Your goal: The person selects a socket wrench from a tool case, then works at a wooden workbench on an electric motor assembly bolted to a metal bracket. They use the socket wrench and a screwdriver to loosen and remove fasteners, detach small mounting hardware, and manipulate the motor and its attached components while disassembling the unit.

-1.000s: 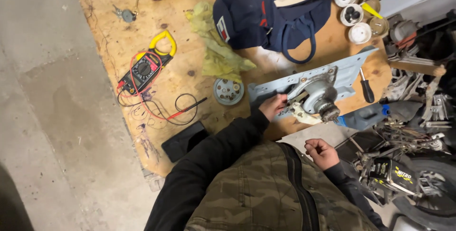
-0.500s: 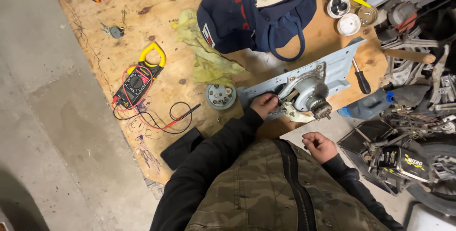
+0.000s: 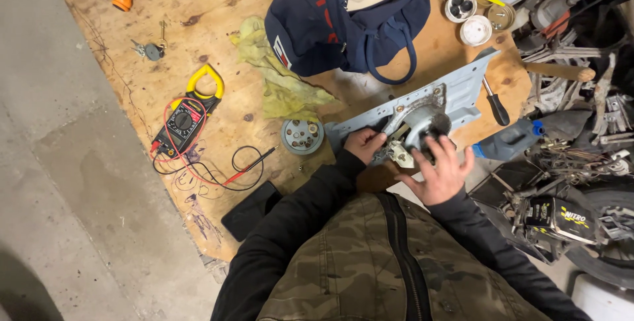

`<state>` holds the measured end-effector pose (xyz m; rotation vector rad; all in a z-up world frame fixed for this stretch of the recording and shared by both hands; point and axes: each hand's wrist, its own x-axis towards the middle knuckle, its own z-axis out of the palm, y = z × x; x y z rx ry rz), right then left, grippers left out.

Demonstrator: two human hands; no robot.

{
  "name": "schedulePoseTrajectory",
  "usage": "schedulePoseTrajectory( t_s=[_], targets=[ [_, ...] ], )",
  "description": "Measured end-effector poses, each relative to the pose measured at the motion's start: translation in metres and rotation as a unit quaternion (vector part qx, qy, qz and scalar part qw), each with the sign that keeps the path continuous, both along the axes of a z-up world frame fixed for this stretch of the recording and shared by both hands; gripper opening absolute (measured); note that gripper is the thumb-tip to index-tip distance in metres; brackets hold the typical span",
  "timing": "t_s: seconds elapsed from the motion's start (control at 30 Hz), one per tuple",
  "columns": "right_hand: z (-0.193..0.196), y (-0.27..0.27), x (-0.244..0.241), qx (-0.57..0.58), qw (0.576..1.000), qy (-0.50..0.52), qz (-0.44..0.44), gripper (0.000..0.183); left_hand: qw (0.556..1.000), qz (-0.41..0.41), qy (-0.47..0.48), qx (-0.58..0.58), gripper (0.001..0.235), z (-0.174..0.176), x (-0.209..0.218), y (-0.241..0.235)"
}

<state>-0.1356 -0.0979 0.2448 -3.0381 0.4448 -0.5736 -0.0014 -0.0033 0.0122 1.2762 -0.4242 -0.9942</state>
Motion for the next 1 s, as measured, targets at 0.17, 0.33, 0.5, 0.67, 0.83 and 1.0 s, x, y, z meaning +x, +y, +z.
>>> schedulePoseTrajectory(
  t_s=[0.17,0.33,0.5,0.67,0.83,1.0],
  targets=[
    [-0.015,-0.002,0.009,-0.013,0.999,0.018,0.022,0.062,0.999,0.017,0.043,0.006,0.030,0.002,-0.001,-0.003],
    [-0.017,-0.002,0.007,-0.024,0.999,0.021,0.023,0.050,0.999,0.020,0.025,0.014,0.031,0.017,0.001,0.000],
    [0.007,0.001,0.022,-0.026,0.999,0.022,0.020,0.046,0.998,0.009,-0.007,0.065,0.031,0.020,0.001,0.002],
    [0.010,-0.008,0.028,-0.028,0.997,-0.014,0.066,0.044,0.998,0.030,0.007,0.057,0.030,0.013,0.000,-0.003],
    [0.010,-0.009,0.026,-0.001,0.997,0.008,0.074,0.043,0.998,0.033,0.004,0.048,0.031,0.019,0.000,-0.001],
    [0.012,-0.012,0.027,0.024,0.996,0.018,0.080,0.044,0.998,0.041,-0.015,0.053,0.033,0.019,0.000,-0.001]
  ],
)
